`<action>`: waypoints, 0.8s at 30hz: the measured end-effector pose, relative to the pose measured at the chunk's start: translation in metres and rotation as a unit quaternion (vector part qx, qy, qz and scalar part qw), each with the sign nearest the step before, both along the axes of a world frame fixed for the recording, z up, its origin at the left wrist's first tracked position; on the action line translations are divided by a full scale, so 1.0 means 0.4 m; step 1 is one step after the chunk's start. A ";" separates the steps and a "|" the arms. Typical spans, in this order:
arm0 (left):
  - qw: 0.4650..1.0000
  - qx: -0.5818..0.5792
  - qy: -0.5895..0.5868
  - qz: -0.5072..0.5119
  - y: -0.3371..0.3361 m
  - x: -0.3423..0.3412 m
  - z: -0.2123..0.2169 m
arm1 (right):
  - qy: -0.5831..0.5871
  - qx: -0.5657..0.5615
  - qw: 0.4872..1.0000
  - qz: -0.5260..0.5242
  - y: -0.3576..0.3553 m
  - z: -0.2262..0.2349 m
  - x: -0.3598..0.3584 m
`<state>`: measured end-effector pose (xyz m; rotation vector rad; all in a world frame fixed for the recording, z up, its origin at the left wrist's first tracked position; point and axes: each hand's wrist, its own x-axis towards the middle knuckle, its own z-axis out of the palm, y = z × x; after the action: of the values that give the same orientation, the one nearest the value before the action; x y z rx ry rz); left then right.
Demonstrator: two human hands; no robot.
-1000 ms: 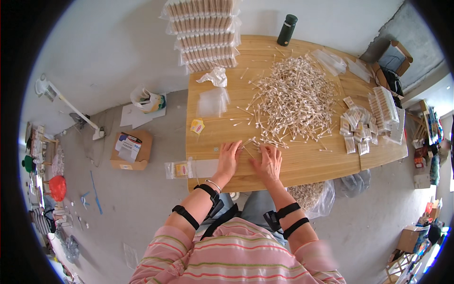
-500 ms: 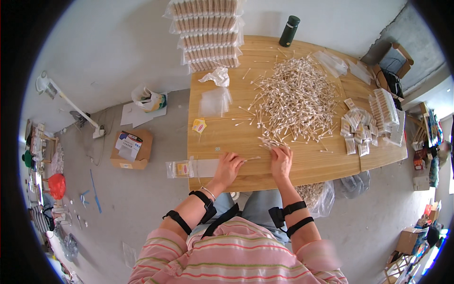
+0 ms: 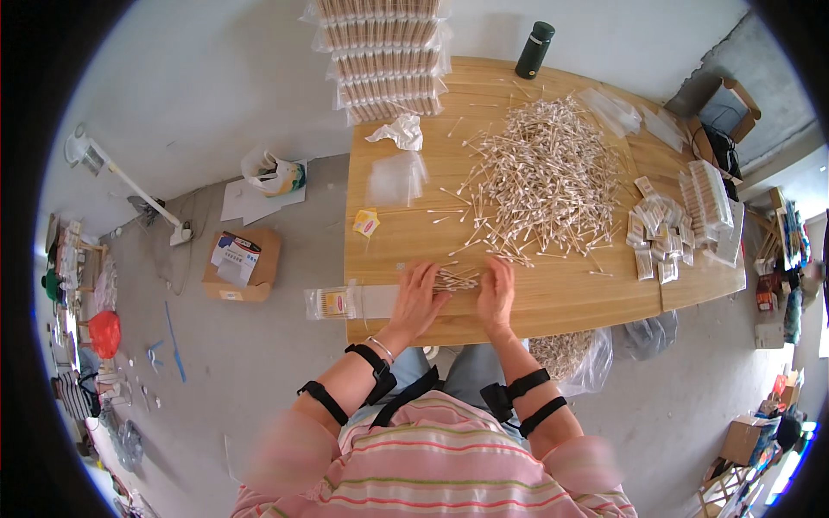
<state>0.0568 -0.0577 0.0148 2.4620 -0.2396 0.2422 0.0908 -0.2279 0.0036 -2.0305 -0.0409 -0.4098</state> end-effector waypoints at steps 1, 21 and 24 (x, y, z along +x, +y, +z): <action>1.000 -0.016 0.018 -0.009 -0.009 0.002 -0.005 | -0.008 0.011 0.999 0.049 0.017 0.000 -0.009; 0.974 0.209 -0.017 -0.088 -0.052 -0.026 0.020 | 0.005 0.069 0.996 0.051 -0.006 -0.004 -0.020; 0.989 0.132 0.041 -0.057 -0.066 0.005 0.036 | -0.028 0.021 0.997 0.064 -0.014 -0.009 -0.023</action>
<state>0.0590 -0.0842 0.0292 2.7019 -0.3990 0.0626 0.0814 -0.2335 0.0000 -1.9628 -0.1942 -0.3843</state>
